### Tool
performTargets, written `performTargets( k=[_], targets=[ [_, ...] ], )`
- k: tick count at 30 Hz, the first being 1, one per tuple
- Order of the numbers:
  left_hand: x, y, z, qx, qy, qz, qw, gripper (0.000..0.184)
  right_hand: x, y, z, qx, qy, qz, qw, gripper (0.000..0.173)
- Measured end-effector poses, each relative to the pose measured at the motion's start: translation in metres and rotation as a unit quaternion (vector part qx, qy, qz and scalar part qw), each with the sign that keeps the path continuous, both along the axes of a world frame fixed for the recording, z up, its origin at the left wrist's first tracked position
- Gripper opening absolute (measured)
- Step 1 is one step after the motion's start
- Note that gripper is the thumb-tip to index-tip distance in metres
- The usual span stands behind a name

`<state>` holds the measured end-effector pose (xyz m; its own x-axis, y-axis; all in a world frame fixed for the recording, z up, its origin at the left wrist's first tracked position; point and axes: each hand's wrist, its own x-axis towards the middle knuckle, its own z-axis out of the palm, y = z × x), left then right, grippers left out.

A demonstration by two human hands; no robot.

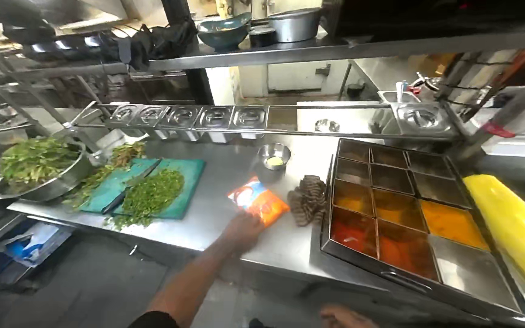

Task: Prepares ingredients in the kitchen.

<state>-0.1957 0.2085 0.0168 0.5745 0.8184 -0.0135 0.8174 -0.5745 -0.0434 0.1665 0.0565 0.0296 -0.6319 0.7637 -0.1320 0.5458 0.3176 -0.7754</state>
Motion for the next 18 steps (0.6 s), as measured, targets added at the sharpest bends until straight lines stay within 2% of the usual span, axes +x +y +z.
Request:
performTargets(
  k=[2, 4, 6, 8, 10, 11, 14, 16, 18],
  targets=[
    [-0.005, 0.006, 0.009, 0.069, -0.040, -0.066, 0.995, 0.023, -0.048, 0.034, 0.018, 0.071, -0.035, -0.013, 0.997, 0.039],
    [-0.001, 0.016, 0.031, 0.115, -0.081, -0.068, 0.988, 0.018, -0.092, 0.078, 0.022, 0.137, -0.080, -0.049, 0.986, 0.045],
    [0.009, 0.026, 0.059, 0.043, -0.065, -0.012, 0.997, 0.026, -0.128, 0.125, 0.025, 0.143, -0.146, -0.075, 0.976, 0.051],
    [0.019, 0.022, 0.069, -0.052, -0.019, 0.054, 0.997, 0.034, -0.155, 0.159, 0.015, 0.136, -0.211, -0.082, 0.965, 0.052],
    [0.031, 0.006, 0.057, -0.167, 0.015, 0.144, 0.975, 0.052, -0.169, 0.178, -0.003, 0.146, -0.243, -0.087, 0.955, 0.053],
    [0.034, 0.000, 0.044, -0.188, 0.017, 0.173, 0.967, 0.053, -0.174, 0.183, -0.008, 0.152, -0.245, -0.092, 0.953, 0.054],
    [0.032, -0.006, 0.022, -0.168, 0.024, 0.182, 0.969, 0.036, -0.181, 0.190, -0.010, 0.172, -0.247, -0.092, 0.949, 0.054],
    [0.029, -0.005, 0.031, -0.172, 0.021, 0.176, 0.969, 0.034, -0.183, 0.190, -0.010, 0.190, -0.232, -0.078, 0.951, 0.058],
    [0.024, 0.000, 0.054, -0.147, -0.001, 0.195, 0.970, 0.034, -0.184, 0.191, -0.004, 0.216, -0.180, -0.069, 0.957, 0.057]
  ],
)
